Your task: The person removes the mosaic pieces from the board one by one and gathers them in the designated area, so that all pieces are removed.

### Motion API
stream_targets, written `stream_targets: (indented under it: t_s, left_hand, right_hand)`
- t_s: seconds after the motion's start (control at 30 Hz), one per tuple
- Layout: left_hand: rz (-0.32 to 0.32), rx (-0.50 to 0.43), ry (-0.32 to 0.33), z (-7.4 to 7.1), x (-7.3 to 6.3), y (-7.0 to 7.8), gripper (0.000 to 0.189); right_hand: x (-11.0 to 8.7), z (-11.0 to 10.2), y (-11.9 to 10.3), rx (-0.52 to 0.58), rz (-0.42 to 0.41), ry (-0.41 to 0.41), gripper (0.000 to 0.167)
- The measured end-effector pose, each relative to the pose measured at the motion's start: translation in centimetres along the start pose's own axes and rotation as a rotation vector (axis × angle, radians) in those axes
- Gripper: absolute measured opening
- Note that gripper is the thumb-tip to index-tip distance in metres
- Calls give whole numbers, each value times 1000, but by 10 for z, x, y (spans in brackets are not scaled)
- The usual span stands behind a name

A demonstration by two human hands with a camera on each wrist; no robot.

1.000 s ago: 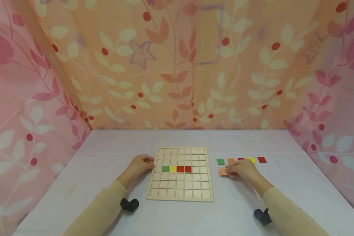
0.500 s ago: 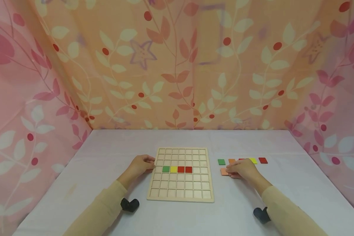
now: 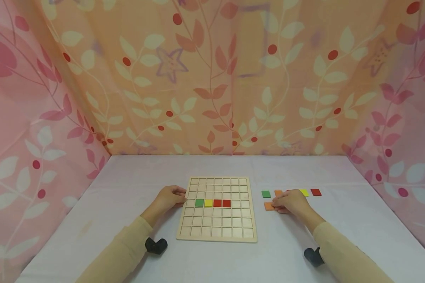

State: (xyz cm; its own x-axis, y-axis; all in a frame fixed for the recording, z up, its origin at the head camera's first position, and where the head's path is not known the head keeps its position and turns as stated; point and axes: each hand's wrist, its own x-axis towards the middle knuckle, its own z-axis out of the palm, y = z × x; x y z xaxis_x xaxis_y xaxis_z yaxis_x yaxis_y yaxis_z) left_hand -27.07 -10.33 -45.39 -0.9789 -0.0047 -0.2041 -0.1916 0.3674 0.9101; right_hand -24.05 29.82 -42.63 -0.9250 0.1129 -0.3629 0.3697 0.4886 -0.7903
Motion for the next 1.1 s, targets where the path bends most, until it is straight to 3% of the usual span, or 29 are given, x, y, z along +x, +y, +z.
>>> stream_targets:
  t_s: [0.63, 0.8, 1.1]
  left_hand:
    - [-4, -5, 3, 1, 1, 0, 29]
    - [-14, -13, -3, 1, 0, 0, 29]
    - [-28, -12, -1, 1, 1, 0, 28]
  right_hand:
    - [-3, 0, 0, -40, -46, -6, 33]
    - [-3, -1, 1, 4, -54, -7, 31]
    - [-12, 7, -14, 18, -96, -32, 36]
